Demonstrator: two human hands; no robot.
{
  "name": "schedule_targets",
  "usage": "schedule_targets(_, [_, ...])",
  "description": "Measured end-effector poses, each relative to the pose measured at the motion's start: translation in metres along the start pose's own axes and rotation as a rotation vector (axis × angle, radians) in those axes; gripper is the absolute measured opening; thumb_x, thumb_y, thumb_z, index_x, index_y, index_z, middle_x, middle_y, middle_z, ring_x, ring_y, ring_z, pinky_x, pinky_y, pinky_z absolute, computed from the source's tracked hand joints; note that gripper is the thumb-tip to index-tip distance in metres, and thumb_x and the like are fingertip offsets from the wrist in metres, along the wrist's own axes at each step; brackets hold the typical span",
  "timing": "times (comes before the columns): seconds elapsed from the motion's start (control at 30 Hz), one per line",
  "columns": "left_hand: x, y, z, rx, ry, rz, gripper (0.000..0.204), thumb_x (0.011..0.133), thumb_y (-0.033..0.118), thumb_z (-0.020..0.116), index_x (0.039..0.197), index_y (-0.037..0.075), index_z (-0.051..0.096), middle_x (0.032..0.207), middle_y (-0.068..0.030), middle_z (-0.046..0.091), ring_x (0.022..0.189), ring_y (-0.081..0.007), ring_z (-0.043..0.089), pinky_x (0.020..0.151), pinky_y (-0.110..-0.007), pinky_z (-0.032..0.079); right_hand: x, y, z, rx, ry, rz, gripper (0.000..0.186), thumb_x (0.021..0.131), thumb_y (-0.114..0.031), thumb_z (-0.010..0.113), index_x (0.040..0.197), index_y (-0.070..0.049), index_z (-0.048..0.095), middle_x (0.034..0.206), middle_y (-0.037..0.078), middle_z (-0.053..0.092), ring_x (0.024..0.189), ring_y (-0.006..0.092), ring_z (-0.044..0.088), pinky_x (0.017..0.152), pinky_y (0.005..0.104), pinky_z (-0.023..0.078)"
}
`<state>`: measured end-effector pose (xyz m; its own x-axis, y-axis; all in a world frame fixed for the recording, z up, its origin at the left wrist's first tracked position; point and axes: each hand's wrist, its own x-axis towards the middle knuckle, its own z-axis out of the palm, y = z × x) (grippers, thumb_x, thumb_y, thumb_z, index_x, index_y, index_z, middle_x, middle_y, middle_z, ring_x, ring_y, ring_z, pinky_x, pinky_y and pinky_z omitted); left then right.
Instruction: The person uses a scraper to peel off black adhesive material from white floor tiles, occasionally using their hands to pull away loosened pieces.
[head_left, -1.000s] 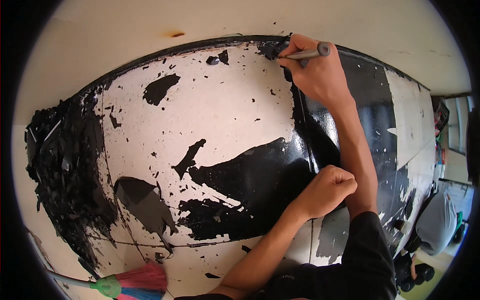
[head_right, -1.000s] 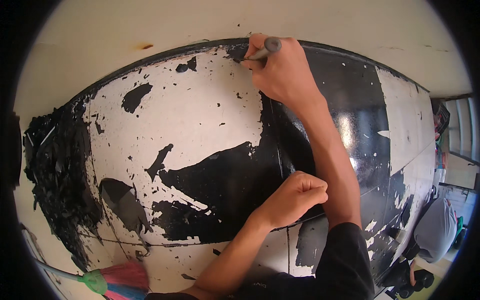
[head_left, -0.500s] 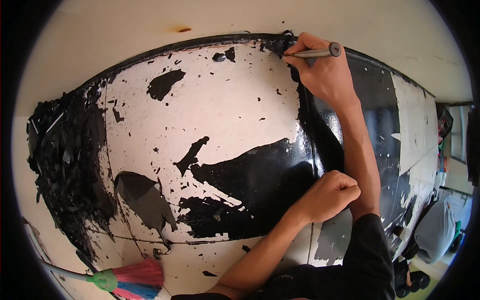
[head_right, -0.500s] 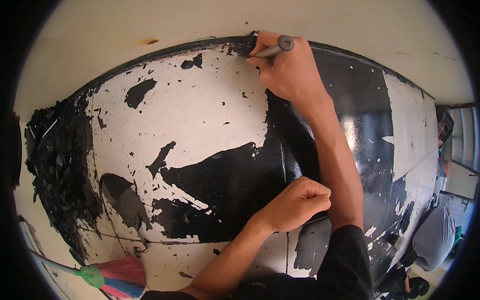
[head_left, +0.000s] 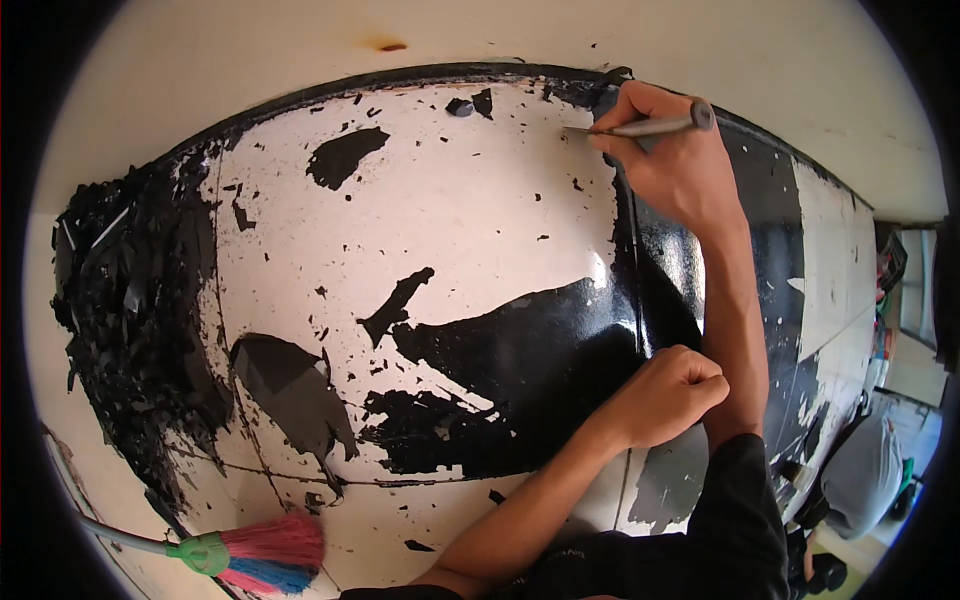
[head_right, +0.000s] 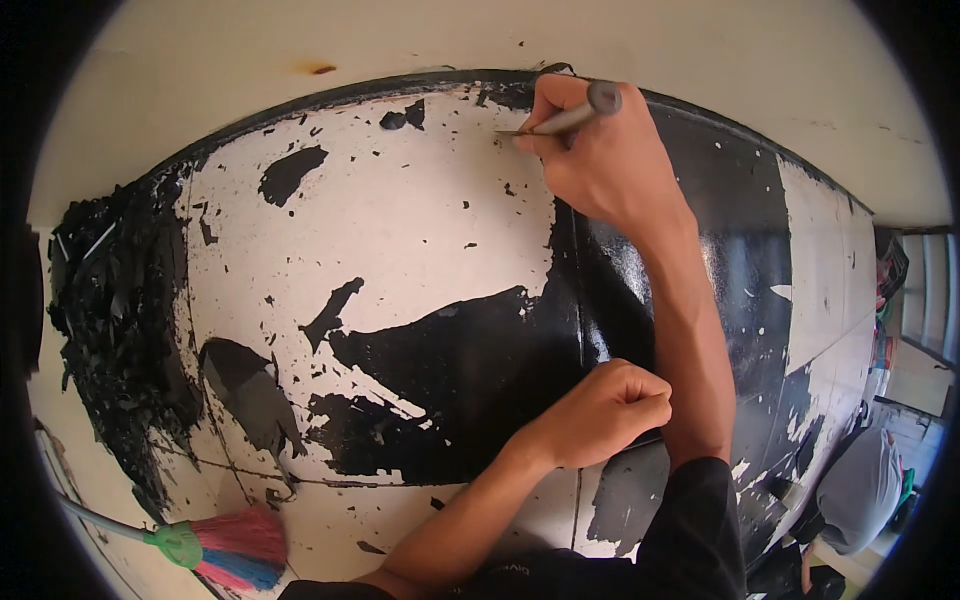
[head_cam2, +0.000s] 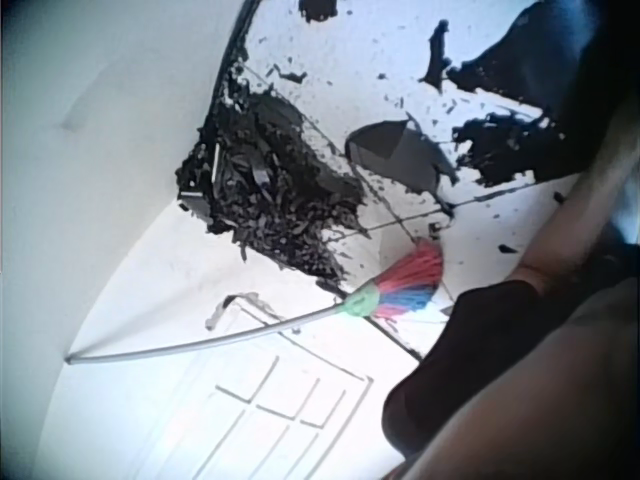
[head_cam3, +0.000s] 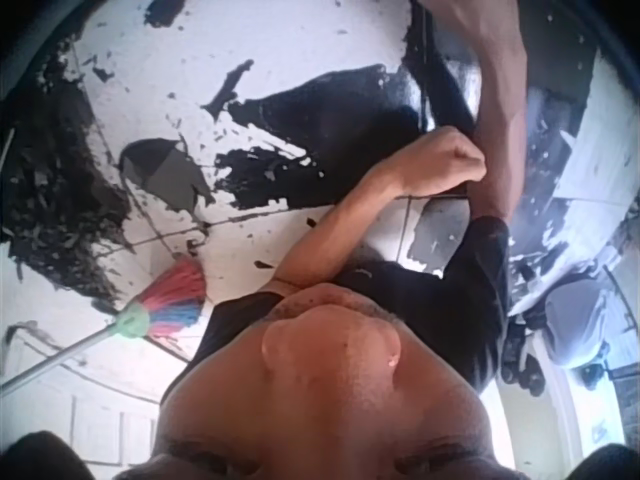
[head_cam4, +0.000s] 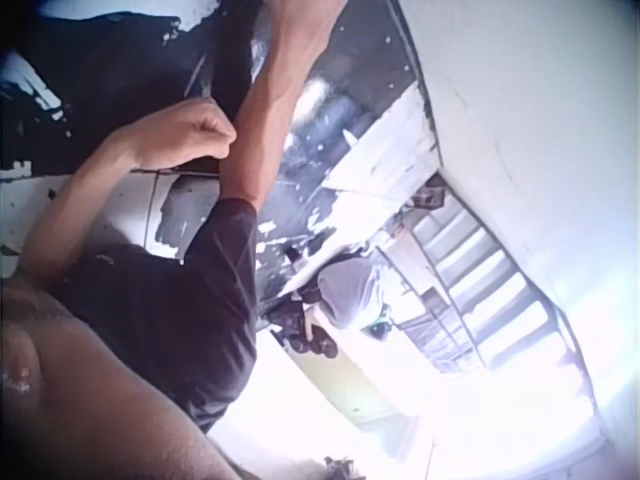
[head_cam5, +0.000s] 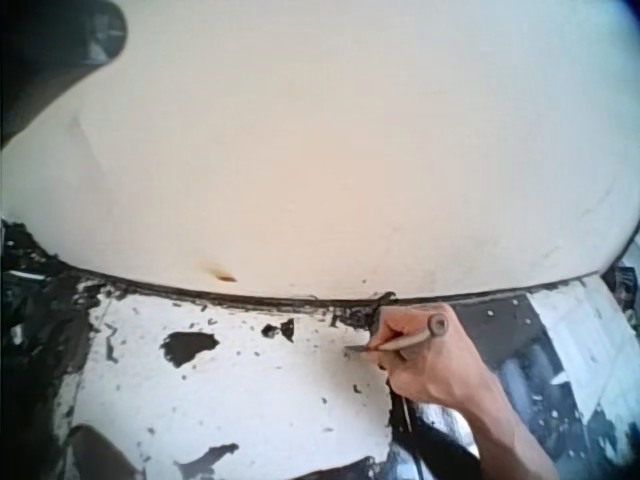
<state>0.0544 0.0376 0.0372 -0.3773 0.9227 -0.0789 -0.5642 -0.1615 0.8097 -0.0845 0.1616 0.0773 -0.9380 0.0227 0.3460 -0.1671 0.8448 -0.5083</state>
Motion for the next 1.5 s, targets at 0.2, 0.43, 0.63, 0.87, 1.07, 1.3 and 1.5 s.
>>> schedule_targets(0.2, [0.002,0.002,-0.001,-0.010,-0.039,-0.043,0.040,0.093,0.012,0.057,0.064,0.005,0.030,0.057,0.0045,0.029,0.055,-0.0029,0.028,0.046,-0.031,0.025,0.002,0.016,0.012,0.018,0.078,-0.004,0.013,0.079,0.001,0.075,0.083,0.001,0.063,0.074,0.014,0.068,0.066,0.0320,0.062,0.065,0.0374,0.050])
schedule_targets(0.43, [0.001,0.000,-0.003,0.033,-0.007,-0.017,0.039,0.093,0.013,0.053,0.061,0.001,0.035,0.054,0.0009,0.031,0.055,-0.0042,0.032,0.048,-0.034,0.027,0.011,0.009,0.017,0.014,-0.013,0.031,0.011,0.082,0.000,0.076,0.082,0.002,0.065,0.086,0.013,0.076,0.075,0.0280,0.072,0.068,0.0358,0.054])
schedule_targets(0.63, [0.002,0.001,0.003,0.004,-0.040,-0.022,0.039,0.094,0.012,0.055,0.064,0.005,0.031,0.058,0.0036,0.027,0.058,-0.0032,0.027,0.050,-0.033,0.023,0.008,0.011,0.009,-0.014,0.006,-0.049,0.012,0.081,0.001,0.075,0.083,0.002,0.063,0.086,0.013,0.076,0.074,0.0295,0.072,0.068,0.0359,0.054])
schedule_targets(0.87, [0.001,0.001,-0.001,0.016,-0.046,-0.037,0.038,0.095,0.013,0.053,0.062,0.002,0.035,0.055,0.0021,0.031,0.055,-0.0031,0.031,0.048,-0.033,0.026,0.006,0.010,0.023,0.064,0.088,-0.016,0.012,0.083,0.000,0.075,0.084,0.001,0.062,0.079,0.012,0.073,0.065,0.0260,0.065,0.065,0.0361,0.052])
schedule_targets(1.07, [0.004,0.002,0.000,0.010,-0.057,-0.018,0.039,0.095,0.013,0.053,0.062,0.001,0.035,0.056,0.0004,0.031,0.056,-0.0042,0.031,0.049,-0.034,0.026,0.008,0.011,0.012,-0.019,0.010,0.070,0.015,0.083,-0.001,0.075,0.084,0.001,0.061,0.081,0.013,0.074,0.067,0.0257,0.066,0.066,0.0348,0.052])
schedule_targets(1.3, [-0.001,0.000,0.001,-0.025,-0.036,-0.037,0.041,0.095,0.011,0.055,0.066,0.007,0.028,0.061,0.0067,0.025,0.059,-0.0023,0.024,0.050,-0.032,0.021,-0.001,-0.003,-0.017,-0.012,-0.129,0.161,0.019,0.082,-0.004,0.078,0.082,0.001,0.060,0.081,0.011,0.075,0.070,0.0246,0.069,0.068,0.0339,0.052])
schedule_targets(1.5, [0.001,0.002,0.004,-0.021,-0.035,-0.027,0.041,0.096,0.010,0.055,0.065,0.008,0.028,0.061,0.0071,0.025,0.059,-0.0017,0.025,0.050,-0.031,0.021,-0.013,0.025,0.008,0.003,0.173,-0.091,0.019,0.080,-0.007,0.080,0.084,0.000,0.063,0.079,0.010,0.074,0.073,0.0204,0.070,0.070,0.0331,0.053])
